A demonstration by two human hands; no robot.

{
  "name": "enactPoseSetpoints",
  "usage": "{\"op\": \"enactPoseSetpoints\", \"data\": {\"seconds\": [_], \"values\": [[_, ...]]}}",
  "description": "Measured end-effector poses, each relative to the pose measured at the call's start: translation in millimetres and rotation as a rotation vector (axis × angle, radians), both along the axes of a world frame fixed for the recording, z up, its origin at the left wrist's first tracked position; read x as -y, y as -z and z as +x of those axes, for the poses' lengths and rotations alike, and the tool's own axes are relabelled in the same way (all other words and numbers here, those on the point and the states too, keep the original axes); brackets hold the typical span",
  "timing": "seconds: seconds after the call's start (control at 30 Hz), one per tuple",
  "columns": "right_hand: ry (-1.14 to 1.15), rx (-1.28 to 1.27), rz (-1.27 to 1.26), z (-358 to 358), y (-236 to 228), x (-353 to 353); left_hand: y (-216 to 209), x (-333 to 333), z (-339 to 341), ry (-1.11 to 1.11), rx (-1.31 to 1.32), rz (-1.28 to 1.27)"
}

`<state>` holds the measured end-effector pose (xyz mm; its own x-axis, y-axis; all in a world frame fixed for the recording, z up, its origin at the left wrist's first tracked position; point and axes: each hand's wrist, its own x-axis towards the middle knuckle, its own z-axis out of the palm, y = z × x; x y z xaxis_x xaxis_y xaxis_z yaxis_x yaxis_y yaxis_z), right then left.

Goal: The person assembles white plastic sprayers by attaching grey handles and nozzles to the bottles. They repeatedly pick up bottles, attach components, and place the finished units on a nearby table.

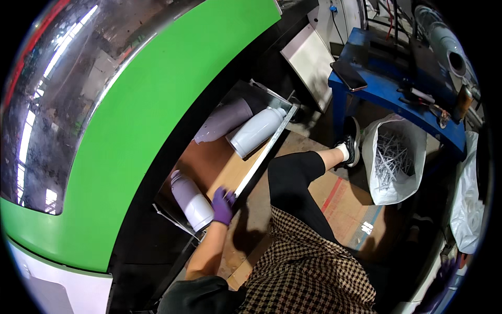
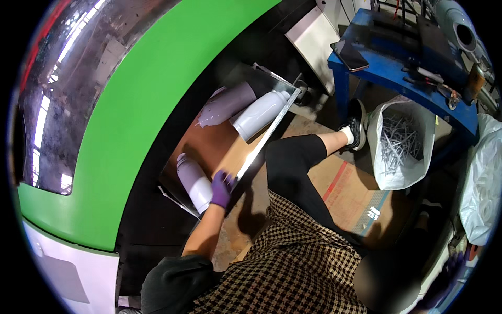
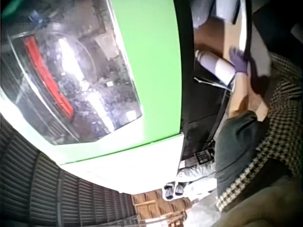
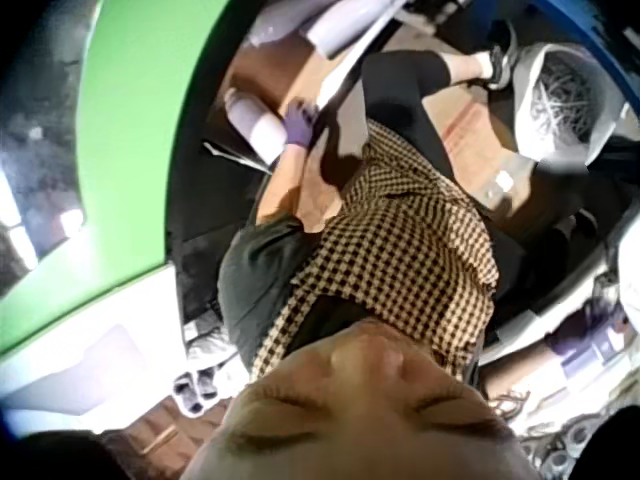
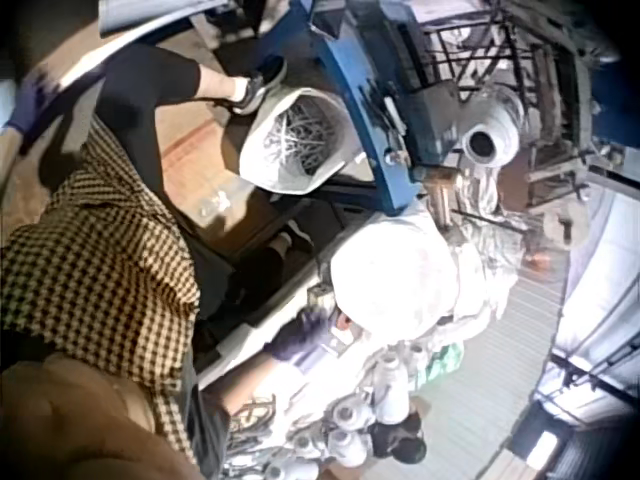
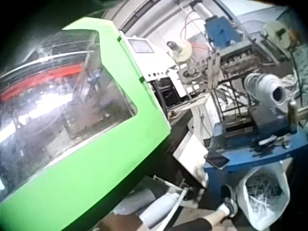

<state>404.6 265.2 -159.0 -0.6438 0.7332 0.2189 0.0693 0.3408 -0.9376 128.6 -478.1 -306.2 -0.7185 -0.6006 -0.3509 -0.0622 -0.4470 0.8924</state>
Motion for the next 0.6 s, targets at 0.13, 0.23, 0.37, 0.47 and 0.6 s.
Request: {"op": "enactPoseSetpoints", "data": {"seconds": [0.13, 0.23, 0.37, 0.47, 0.6], "values": [[-0.269, 0.036, -0.366, -87, 43, 64, 59, 149, 104, -0.178, 0.175, 0.125], [-0.487, 0.064, -0.248, -119, 45, 90, 81, 206, 126, -0.478, 0.175, 0.731], [-0.533, 0.153, -0.272, -131, 37, 118, 102, 186, 95, -0.516, 0.258, 0.308], [-0.587, 0.101, -0.272, -133, 25, 126, 89, 185, 73, -0.29, -0.043, 0.212], [-0.541, 0.162, -0.285, -122, 30, 124, 37, 189, 45, 0.127, -0.144, -0.495]]}}
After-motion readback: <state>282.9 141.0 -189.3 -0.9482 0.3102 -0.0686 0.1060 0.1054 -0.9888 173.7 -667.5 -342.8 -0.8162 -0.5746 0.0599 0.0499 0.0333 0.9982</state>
